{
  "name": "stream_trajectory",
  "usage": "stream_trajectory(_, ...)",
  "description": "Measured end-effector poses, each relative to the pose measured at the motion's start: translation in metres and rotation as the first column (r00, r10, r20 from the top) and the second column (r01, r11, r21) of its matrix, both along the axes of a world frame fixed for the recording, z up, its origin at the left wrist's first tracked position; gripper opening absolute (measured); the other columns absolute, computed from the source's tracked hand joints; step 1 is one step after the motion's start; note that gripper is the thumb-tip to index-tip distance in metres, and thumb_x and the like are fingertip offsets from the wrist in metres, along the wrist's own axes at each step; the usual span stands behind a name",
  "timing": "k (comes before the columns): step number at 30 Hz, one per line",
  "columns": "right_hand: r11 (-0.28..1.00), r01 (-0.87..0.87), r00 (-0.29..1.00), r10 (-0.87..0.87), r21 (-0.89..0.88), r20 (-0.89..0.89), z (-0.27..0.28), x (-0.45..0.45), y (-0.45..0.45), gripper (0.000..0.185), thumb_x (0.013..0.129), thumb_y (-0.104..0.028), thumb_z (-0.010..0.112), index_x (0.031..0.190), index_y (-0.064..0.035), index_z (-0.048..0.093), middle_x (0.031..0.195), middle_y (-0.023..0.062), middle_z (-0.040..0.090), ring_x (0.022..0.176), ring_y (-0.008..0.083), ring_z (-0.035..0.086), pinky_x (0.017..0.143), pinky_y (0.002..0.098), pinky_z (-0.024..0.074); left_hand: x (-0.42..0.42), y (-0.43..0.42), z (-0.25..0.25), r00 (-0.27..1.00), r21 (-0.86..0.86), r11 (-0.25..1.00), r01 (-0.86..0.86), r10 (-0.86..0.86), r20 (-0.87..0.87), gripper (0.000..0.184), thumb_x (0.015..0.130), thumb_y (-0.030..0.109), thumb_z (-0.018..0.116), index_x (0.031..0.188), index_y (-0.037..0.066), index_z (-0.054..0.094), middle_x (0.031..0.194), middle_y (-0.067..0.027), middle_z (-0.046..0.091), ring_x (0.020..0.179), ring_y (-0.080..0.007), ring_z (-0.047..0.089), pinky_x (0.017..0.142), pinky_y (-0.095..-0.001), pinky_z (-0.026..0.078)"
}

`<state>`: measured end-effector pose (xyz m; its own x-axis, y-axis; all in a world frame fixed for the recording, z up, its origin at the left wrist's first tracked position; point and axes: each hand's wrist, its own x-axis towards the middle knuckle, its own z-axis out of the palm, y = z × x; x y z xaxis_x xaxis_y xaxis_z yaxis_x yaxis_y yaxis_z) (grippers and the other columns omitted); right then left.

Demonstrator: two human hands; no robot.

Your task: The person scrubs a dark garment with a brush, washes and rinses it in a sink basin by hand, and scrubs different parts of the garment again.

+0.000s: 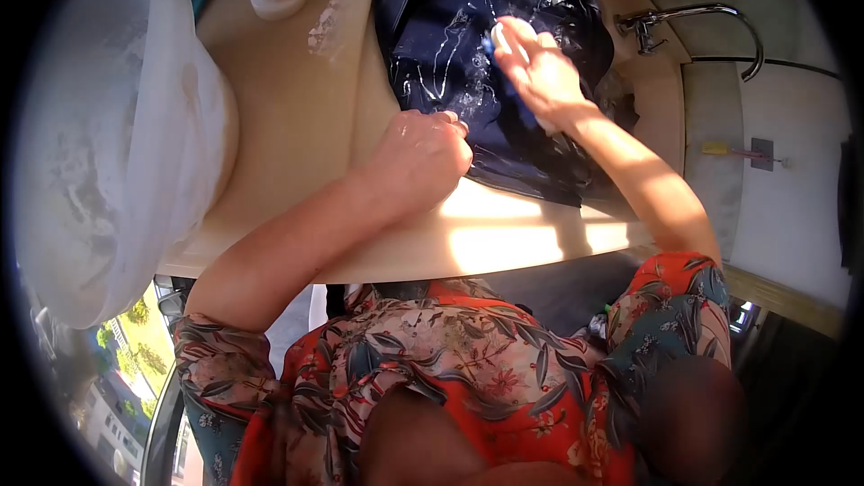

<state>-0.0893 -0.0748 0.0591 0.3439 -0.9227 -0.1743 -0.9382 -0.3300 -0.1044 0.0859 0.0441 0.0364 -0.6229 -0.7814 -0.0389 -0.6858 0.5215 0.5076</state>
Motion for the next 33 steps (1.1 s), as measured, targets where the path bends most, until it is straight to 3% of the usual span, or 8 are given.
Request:
stream_trajectory(3, 0.910, -0.409, 0.910, 0.403, -0.060, -0.094, 0.021, -0.009, 0.045, 0.047, 0.086, -0.042, 0.047, 0.129, -0.0239, 0.039, 0.114, 0.0224, 0.048, 0.099, 0.0389, 0.053, 0.085, 0.0433, 0.0438, 0.000, -0.001, 0.005, 1.000, 0.009, 1.000, 0.003, -0.003, 0.010, 0.017, 0.071, 0.008, 0.054, 0.084, 0.006, 0.064, 0.108, -0.0071, 0.058, 0.103, -0.0217, 0.054, 0.078, -0.0357, 0.047)
stream_trajectory(7, 0.956, 0.155, 0.972, -0.192, -0.248, -0.133, -0.037, -0.011, -0.144, 0.051, 0.086, -0.048, 0.041, 0.131, -0.0242, 0.037, 0.112, 0.0191, 0.055, 0.101, 0.0351, 0.055, 0.085, 0.0432, 0.0444, -0.005, 0.000, -0.024, 0.976, -0.230, 0.968, -0.103, 0.054, -0.209, 0.010, 0.064, 0.008, 0.056, 0.068, 0.004, 0.064, 0.089, -0.0090, 0.061, 0.086, -0.0231, 0.058, 0.065, -0.0366, 0.049)
stream_trajectory(10, 0.946, 0.175, 0.983, -0.181, -0.273, 0.002, -0.037, -0.023, -0.155, 0.052, 0.086, -0.048, 0.040, 0.131, -0.0231, 0.036, 0.111, 0.0212, 0.056, 0.099, 0.0364, 0.056, 0.085, 0.0433, 0.0448, -0.003, 0.004, -0.019, 0.964, -0.301, 0.944, -0.137, 0.057, -0.258, 0.009, 0.062, 0.008, 0.056, 0.061, 0.003, 0.063, 0.081, -0.0101, 0.062, 0.081, -0.0234, 0.060, 0.063, -0.0365, 0.049)
stream_trajectory(16, 0.860, -0.489, 0.870, 0.493, -0.146, -0.008, -0.015, -0.015, 0.036, 0.043, 0.087, -0.040, 0.046, 0.126, -0.0246, 0.042, 0.113, 0.0231, 0.049, 0.096, 0.0414, 0.053, 0.083, 0.0439, 0.0451, 0.004, 0.006, -0.001, 0.999, -0.022, 1.000, -0.019, 0.019, -0.032, 0.024, 0.068, 0.008, 0.054, 0.090, 0.004, 0.065, 0.106, -0.0073, 0.059, 0.105, -0.0204, 0.052, 0.080, -0.0346, 0.046)
stream_trajectory(20, 0.946, 0.165, 0.961, -0.218, -0.278, -0.172, -0.033, -0.028, -0.145, 0.048, 0.087, -0.047, 0.040, 0.130, -0.0247, 0.039, 0.115, 0.0208, 0.053, 0.098, 0.0384, 0.056, 0.085, 0.0423, 0.0451, 0.000, -0.002, -0.011, 0.995, -0.057, 0.998, -0.038, 0.032, -0.098, 0.026, 0.070, 0.008, 0.054, 0.093, 0.003, 0.065, 0.108, -0.0074, 0.059, 0.105, -0.0207, 0.052, 0.082, -0.0336, 0.045)
stream_trajectory(25, 0.995, 0.058, 0.998, -0.055, -0.075, 0.036, -0.006, 0.007, -0.033, 0.045, 0.087, -0.039, 0.046, 0.128, -0.0219, 0.041, 0.116, 0.0223, 0.051, 0.100, 0.0384, 0.055, 0.085, 0.0415, 0.0454, 0.005, 0.006, -0.004, 0.998, 0.001, 0.999, -0.035, 0.035, -0.043, 0.026, 0.072, 0.007, 0.053, 0.095, 0.004, 0.065, 0.111, -0.0074, 0.058, 0.108, -0.0200, 0.051, 0.084, -0.0331, 0.045)
stream_trajectory(27, 0.912, -0.374, 0.925, 0.379, -0.168, 0.002, 0.009, 0.004, 0.047, 0.044, 0.085, -0.038, 0.048, 0.126, -0.0233, 0.043, 0.112, 0.0211, 0.052, 0.102, 0.0379, 0.053, 0.087, 0.0414, 0.0435, 0.006, 0.002, -0.002, 0.999, 0.088, 0.996, -0.033, 0.033, 0.003, 0.026, 0.073, 0.007, 0.052, 0.095, 0.005, 0.065, 0.112, -0.0069, 0.058, 0.110, -0.0195, 0.051, 0.085, -0.0328, 0.045)
stream_trajectory(33, 0.946, 0.088, 0.990, -0.117, -0.313, -0.076, -0.039, -0.030, -0.148, 0.049, 0.086, -0.046, 0.041, 0.130, -0.0246, 0.038, 0.108, 0.0238, 0.055, 0.101, 0.0376, 0.054, 0.083, 0.0440, 0.0457, 0.001, 0.000, -0.017, 0.994, -0.151, 0.987, -0.062, 0.047, -0.100, 0.024, 0.073, 0.008, 0.051, 0.091, 0.005, 0.067, 0.110, -0.0059, 0.060, 0.105, -0.0193, 0.055, 0.082, -0.0316, 0.047)
